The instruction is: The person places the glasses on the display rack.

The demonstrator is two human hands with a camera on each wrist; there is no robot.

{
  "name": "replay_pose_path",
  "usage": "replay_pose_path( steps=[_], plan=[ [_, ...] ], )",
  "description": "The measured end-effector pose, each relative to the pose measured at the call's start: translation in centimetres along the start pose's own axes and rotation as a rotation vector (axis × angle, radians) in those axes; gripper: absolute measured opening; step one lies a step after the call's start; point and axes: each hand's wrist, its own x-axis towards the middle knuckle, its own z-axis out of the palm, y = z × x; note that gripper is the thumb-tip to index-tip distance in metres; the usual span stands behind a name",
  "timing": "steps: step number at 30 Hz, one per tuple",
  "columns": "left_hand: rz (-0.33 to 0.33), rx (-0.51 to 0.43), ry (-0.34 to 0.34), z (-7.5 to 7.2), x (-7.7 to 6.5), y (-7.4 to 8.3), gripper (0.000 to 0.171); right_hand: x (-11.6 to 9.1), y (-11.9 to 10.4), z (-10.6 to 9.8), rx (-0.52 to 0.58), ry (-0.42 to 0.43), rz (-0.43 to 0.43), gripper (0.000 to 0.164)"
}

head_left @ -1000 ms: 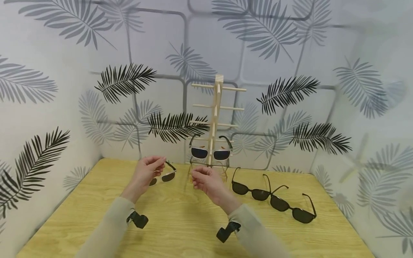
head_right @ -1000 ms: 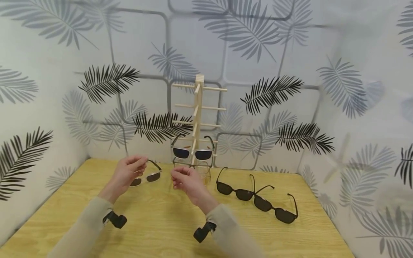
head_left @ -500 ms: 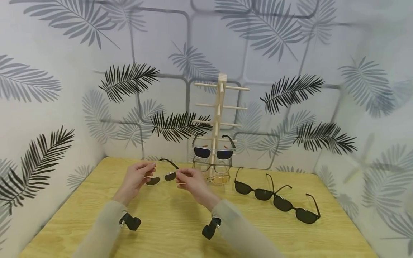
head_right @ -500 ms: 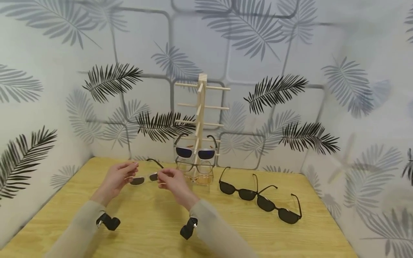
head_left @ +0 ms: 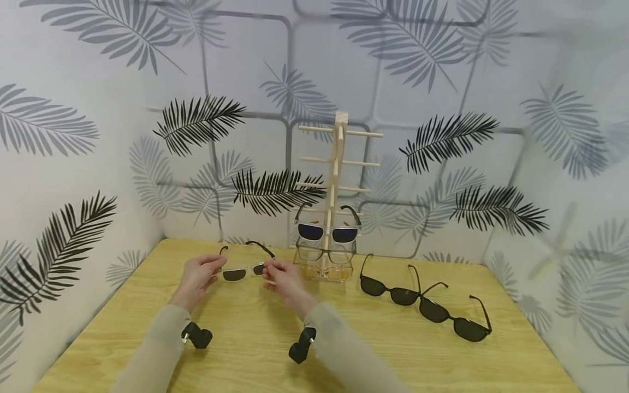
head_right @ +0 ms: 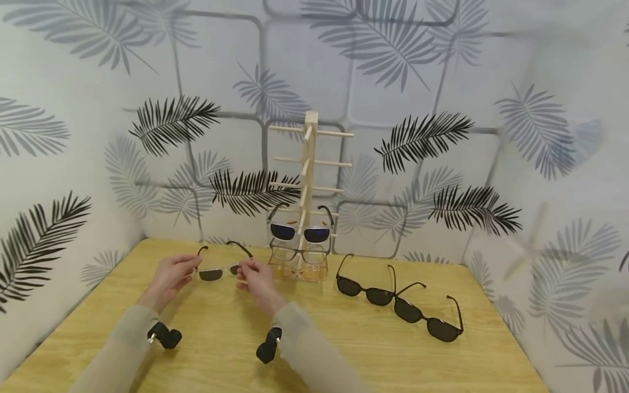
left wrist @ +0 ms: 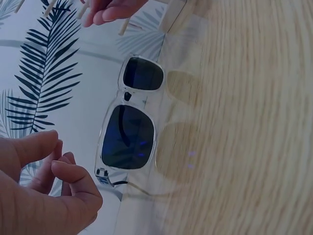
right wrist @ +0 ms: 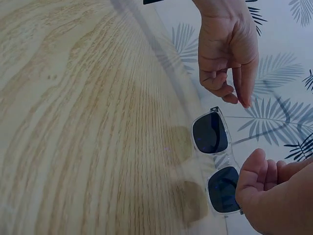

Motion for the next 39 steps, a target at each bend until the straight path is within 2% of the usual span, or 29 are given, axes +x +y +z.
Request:
replay_pose_path(
  steps=[5,14,21,31,39],
  plan=[
    [-0.022,0.036,0.015,-0.4,0.3,-0.2,0.029,0.3,0.6,0.4,-0.012,0.053,0.006,0.030],
    [-0.029,0.086,0.042,-0.6,0.7,-0.9,0.032,1.4,1.5,0.6,-0.050,0.073,0.042,0.041],
    [-0.035,0.135,0.035,-0.5,0.9,-1.2,0.039,2.0,1.6,0.6,-0.079,0.125,0.032,0.041],
    [-0.052,0.110,0.005,-0.2,1.3,-1.5,0.040,2.5,1.9,0.0,-0.087,0.037,0.066,0.053],
    [-0.030,0.042,-0.008,-1.1,1.5,-2.0,0.039,2.4,2.6,-0.2,-0.077,0.011,0.019,0.044]
  ],
)
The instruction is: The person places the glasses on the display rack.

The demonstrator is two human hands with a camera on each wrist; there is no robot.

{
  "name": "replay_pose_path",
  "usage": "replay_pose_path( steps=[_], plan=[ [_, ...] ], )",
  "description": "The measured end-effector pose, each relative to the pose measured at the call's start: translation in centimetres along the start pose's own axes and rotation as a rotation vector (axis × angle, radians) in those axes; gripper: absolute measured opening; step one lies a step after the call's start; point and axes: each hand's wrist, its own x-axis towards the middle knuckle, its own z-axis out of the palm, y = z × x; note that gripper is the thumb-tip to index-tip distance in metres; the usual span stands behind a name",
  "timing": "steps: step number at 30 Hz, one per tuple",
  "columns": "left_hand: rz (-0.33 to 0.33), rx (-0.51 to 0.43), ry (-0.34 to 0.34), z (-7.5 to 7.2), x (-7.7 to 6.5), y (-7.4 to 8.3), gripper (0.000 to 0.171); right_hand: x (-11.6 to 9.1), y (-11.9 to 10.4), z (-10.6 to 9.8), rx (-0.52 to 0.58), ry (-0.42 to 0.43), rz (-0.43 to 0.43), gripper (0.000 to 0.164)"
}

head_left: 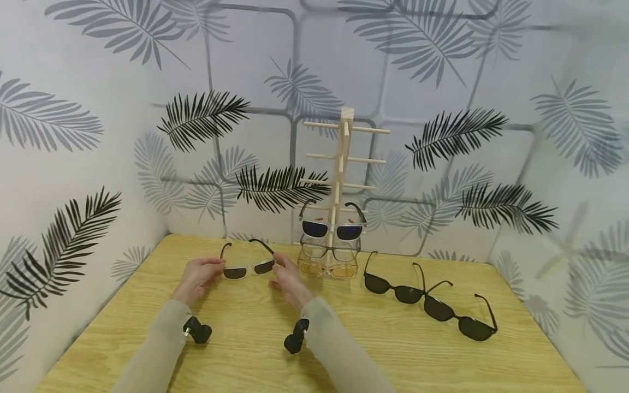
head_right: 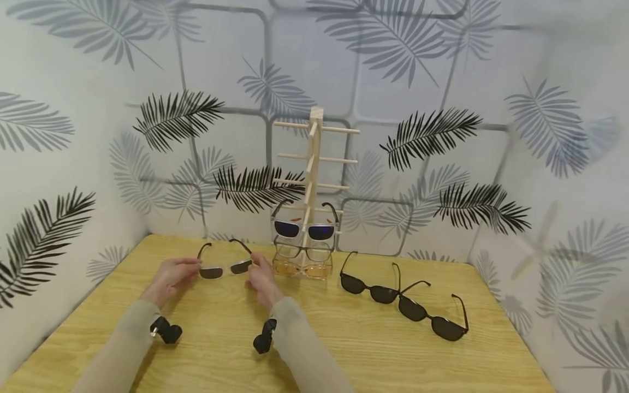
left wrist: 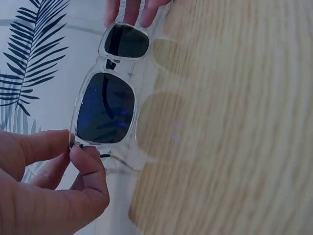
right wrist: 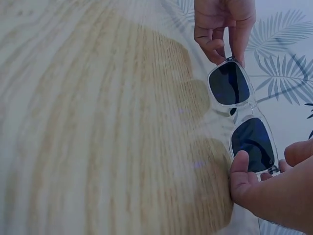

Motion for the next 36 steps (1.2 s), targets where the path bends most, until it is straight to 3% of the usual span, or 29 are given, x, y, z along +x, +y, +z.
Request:
replay_pose_path(
  steps=[10,16,20,27,36],
  plan=[
    [-0.005,-0.112,-0.052,-2.2,-0.4,0.4,0.044,-1.5,0.1,0.7,-0.018,0.000,-0.022,0.032],
    [0.006,-0.092,-0.116,-3.4,-1.0,0.9,0.042,-2.1,-0.5,0.8,-0.027,0.035,-0.044,0.024],
    [0.015,-0.083,-0.153,-4.1,-1.4,1.0,0.043,-2.5,-0.8,0.5,-0.047,0.014,-0.038,0.022],
    [0.024,-0.068,-0.244,-5.2,-1.9,1.1,0.016,-3.6,-1.0,-0.2,-0.012,-0.067,-0.028,0.023],
    [0.007,-0.079,-0.357,-5.4,-3.1,0.8,0.010,-5.2,-1.0,-1.6,0.103,-0.134,0.005,0.028]
  ],
)
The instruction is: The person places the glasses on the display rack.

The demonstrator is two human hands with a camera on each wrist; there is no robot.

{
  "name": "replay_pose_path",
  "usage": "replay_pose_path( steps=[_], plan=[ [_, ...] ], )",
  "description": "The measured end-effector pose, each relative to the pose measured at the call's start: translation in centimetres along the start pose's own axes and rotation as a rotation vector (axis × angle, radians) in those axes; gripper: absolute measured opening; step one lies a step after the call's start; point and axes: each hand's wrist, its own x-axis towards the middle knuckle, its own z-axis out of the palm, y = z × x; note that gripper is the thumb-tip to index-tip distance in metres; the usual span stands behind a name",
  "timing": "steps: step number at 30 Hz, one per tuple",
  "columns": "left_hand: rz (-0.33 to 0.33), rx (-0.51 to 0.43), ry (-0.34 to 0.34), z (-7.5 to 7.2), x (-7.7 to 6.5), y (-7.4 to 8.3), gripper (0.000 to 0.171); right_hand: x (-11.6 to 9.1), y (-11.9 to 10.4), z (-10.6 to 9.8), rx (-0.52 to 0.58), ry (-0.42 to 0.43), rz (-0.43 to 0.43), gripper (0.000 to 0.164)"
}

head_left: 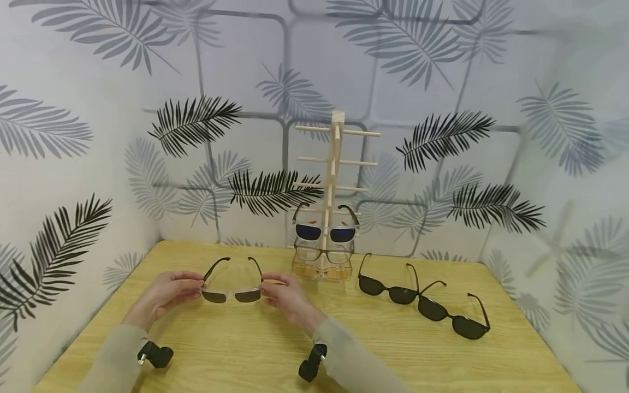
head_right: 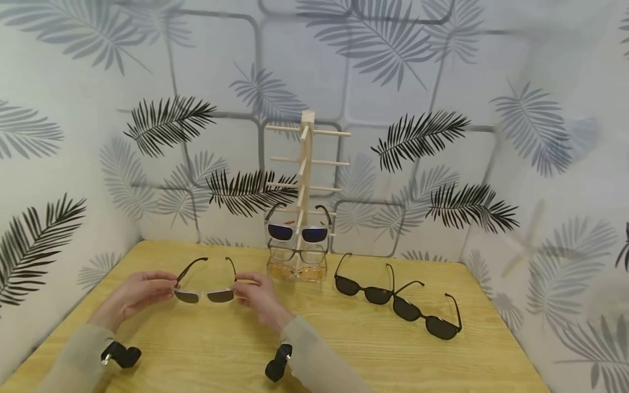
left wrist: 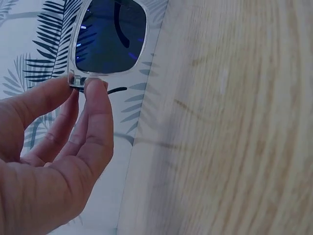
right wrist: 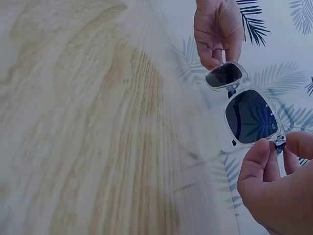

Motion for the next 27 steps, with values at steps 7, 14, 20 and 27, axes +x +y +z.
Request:
replay_pose_path(
  steps=[7,14,20,27],
  plan=[
    [0.034,0.018,-0.135,0.0,-0.7,0.6,0.012,-0.6,-1.0,-1.0,0.041,-0.015,0.019,0.035],
    [0.053,0.060,-0.197,0.6,-1.0,1.9,0.013,-1.3,-2.2,-1.8,0.017,-0.036,0.040,0.037],
    [0.086,0.071,-0.286,1.2,-0.8,2.7,0.016,-1.7,-3.2,-2.5,-0.009,-0.062,0.041,0.037],
    [0.135,0.034,-0.350,1.4,-0.2,2.6,0.018,-2.1,-4.0,-3.0,-0.010,-0.084,-0.002,0.030]
  ],
)
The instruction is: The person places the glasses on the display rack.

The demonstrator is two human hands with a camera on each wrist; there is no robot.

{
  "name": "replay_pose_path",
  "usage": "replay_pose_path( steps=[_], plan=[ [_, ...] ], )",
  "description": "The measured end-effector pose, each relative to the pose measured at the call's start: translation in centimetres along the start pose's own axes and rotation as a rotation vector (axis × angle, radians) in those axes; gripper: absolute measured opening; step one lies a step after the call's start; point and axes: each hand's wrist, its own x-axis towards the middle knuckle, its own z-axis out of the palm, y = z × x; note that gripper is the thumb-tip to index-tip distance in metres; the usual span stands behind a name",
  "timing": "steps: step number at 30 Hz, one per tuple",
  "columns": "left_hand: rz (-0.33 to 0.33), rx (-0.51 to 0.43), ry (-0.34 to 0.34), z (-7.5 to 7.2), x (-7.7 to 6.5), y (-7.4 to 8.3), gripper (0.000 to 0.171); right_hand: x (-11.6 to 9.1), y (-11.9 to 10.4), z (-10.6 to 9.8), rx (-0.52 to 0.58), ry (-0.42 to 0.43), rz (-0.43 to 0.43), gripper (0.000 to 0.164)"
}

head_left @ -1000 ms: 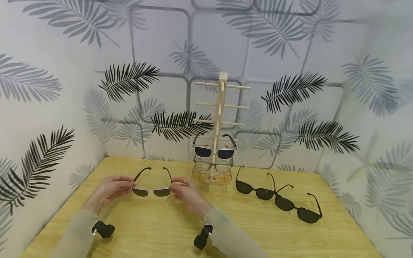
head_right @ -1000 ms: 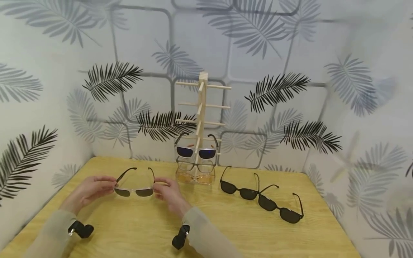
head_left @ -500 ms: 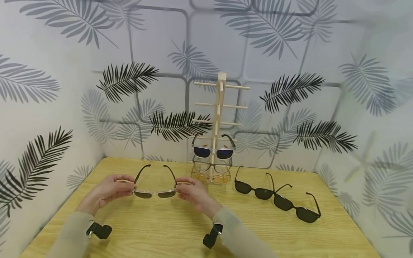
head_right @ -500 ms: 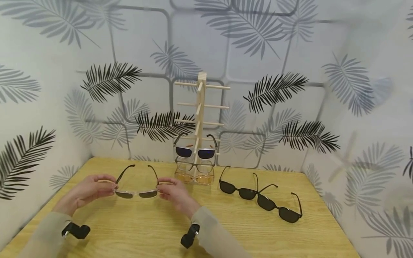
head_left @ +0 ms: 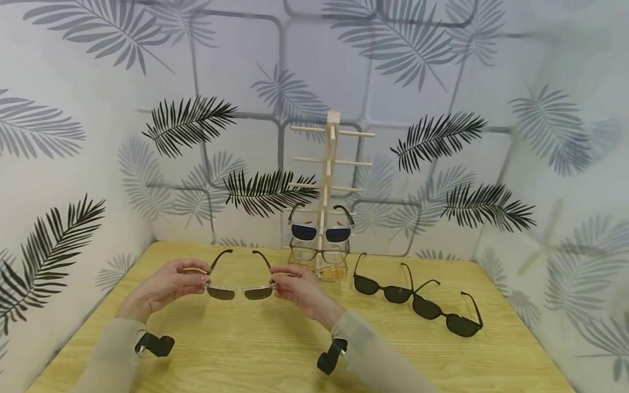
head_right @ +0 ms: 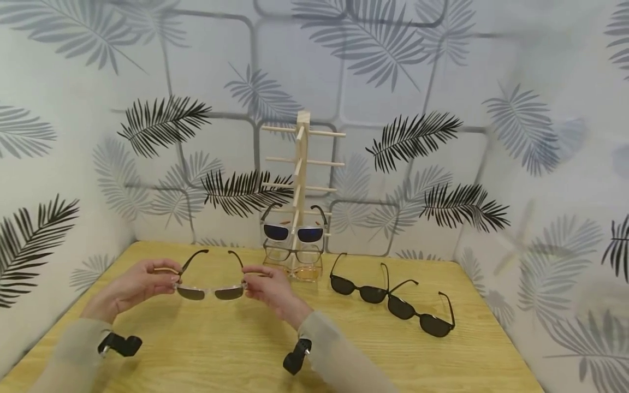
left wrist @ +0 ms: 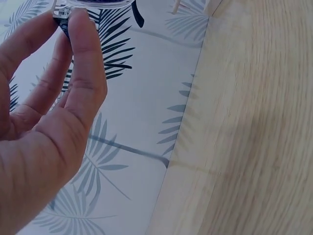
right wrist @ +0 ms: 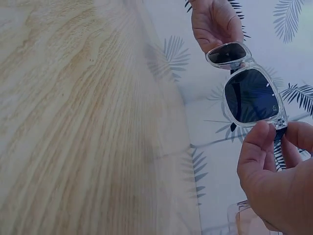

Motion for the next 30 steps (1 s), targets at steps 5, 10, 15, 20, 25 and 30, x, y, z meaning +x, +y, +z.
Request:
replay_pose_path(
  steps=[5,10,15,20,25,30],
  plan=[
    [0.034,-0.008,0.034,0.1,0.4,0.0,0.017,-0.2,-0.7,-0.4,-0.044,-0.012,-0.039,0.036],
    [0.083,0.013,0.050,0.7,0.6,0.6,0.016,-0.5,-1.7,-0.6,-0.045,-0.022,-0.053,0.037],
    [0.141,-0.017,0.052,1.4,0.6,1.7,0.017,-1.1,-3.1,-0.3,-0.036,-0.043,-0.089,0.036],
    [0.169,-0.024,0.083,2.4,0.8,2.8,0.015,-1.8,-4.6,-0.6,-0.054,-0.083,-0.106,0.042],
    [0.154,-0.009,0.114,3.5,1.1,3.6,0.014,-2.5,-5.7,-1.1,-0.053,-0.083,-0.107,0.043],
    [0.167,-0.012,0.114,4.3,1.3,4.3,0.013,-3.4,-6.9,-1.3,-0.066,-0.077,-0.105,0.042]
  ],
)
